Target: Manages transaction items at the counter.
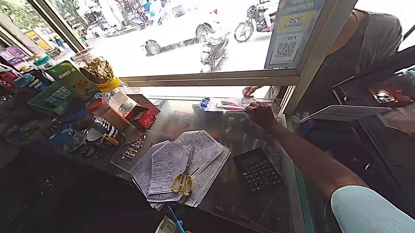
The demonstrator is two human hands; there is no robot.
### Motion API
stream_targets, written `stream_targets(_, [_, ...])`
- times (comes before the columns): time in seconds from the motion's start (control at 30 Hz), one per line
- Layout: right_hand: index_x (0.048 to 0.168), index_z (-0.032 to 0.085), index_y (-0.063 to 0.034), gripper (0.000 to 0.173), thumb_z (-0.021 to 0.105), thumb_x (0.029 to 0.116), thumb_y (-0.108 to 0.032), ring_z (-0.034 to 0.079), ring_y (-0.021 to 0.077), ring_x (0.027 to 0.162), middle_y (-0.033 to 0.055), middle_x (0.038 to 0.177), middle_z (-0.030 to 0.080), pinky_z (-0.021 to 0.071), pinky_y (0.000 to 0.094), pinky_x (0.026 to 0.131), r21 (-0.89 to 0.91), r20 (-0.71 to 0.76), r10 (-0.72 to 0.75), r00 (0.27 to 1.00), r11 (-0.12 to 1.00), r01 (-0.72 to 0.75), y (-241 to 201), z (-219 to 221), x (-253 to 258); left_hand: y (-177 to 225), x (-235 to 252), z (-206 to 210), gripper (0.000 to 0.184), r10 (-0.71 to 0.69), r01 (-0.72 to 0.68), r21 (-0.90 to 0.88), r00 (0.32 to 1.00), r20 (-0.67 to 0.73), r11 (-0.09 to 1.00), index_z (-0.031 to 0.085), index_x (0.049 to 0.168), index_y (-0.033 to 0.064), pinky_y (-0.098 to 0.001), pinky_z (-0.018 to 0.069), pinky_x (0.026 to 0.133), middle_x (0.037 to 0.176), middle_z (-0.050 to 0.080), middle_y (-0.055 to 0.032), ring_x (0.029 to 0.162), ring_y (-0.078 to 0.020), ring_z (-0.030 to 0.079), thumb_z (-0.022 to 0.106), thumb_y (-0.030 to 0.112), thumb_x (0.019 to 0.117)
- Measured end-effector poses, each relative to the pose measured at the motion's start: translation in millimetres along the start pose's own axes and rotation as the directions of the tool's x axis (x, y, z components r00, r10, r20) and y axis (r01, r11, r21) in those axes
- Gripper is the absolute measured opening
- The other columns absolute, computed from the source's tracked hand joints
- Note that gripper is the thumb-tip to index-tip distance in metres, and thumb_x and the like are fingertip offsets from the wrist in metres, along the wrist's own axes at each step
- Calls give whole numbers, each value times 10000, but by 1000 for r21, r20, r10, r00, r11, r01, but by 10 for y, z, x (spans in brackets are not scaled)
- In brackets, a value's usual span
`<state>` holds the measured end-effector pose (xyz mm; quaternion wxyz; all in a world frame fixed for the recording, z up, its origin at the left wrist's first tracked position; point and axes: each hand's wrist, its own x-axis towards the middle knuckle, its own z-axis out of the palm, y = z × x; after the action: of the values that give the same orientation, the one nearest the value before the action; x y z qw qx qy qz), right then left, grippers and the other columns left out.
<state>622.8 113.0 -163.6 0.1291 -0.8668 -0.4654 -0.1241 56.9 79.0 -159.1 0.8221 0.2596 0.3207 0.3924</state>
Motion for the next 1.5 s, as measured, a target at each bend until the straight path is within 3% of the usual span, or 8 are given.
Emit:
stream_targets(0.1, [910,729,-7,140,663,931,-129,699,379,880,187,943,693,558,551,693,103,-74,-80,994,991,88,-834,-346,-277,28,99,-50,332,-31,32,-18,999,22,999,524,1388,142,-423,640,796,1014,741,-76,821,-227,751,418,126,1073])
stream_targets(0.3, [1090,707,20,255,491,1011,-92,681,383,1022,225,1154,672,550,532,792,223,338,-51,940,974,-27,-2581,-578,-801,41,262,165,363,-76,76,5,997,22,997,508,1400,110,-428,649,728,988,744,-104,779,-247,756,398,80,1055])
stream_targets(0.4, [1141,680,-16,381,422,1086,-291,670,362,1097,207,1181,675,540,524,866,306,468,-74,881,949,-83,-2908,-536,-1004,26,256,278,355,-75,75,-3,997,36,997,545,1373,82,-442,650,703,990,741,-143,764,-268,755,461,62,1029])
stream_targets(0.53, [986,780,-127,246,574,996,-259,715,201,862,47,878,741,563,379,778,595,-60,-162,985,787,165,-2802,-549,-1951,4,224,227,348,-97,98,-28,995,22,995,561,1357,76,-435,650,704,993,741,-144,768,-264,754,478,62,1019])
stream_targets(0.6, [1031,788,-137,198,617,937,-171,718,164,911,22,959,765,576,334,813,663,-163,-140,977,717,214,-2516,-538,-2421,-8,222,167,358,-116,116,-35,993,6,993,552,1374,79,-442,650,710,991,734,-145,776,-263,751,478,66,1024])
stream_targets(0.83, [1002,769,-30,240,541,938,-73,666,115,878,91,942,723,543,230,807,630,-210,242,947,775,-58,-1206,-617,-3033,-31,200,212,368,-141,141,-41,990,11,989,543,1389,92,-442,653,716,985,739,-129,776,-259,757,468,73,1029])
stream_targets(1.0, [881,717,-84,242,490,963,-62,664,207,1126,68,1094,755,486,351,1028,567,-228,179,957,824,-18,-988,-627,-3095,-117,220,266,307,-158,162,-31,983,90,986,593,1315,80,-456,652,727,1006,736,-146,789,-269,755,526,83,1015])
stream_targets(1.5, [1042,714,-200,294,424,997,-173,582,233,1216,-33,1238,716,340,480,1064,306,-97,-75,992,946,102,-1264,-448,-3003,-200,244,340,372,-166,170,-40,982,92,985,561,1375,77,-467,652,729,1002,729,-160,791,-288,755,565,81,1003])
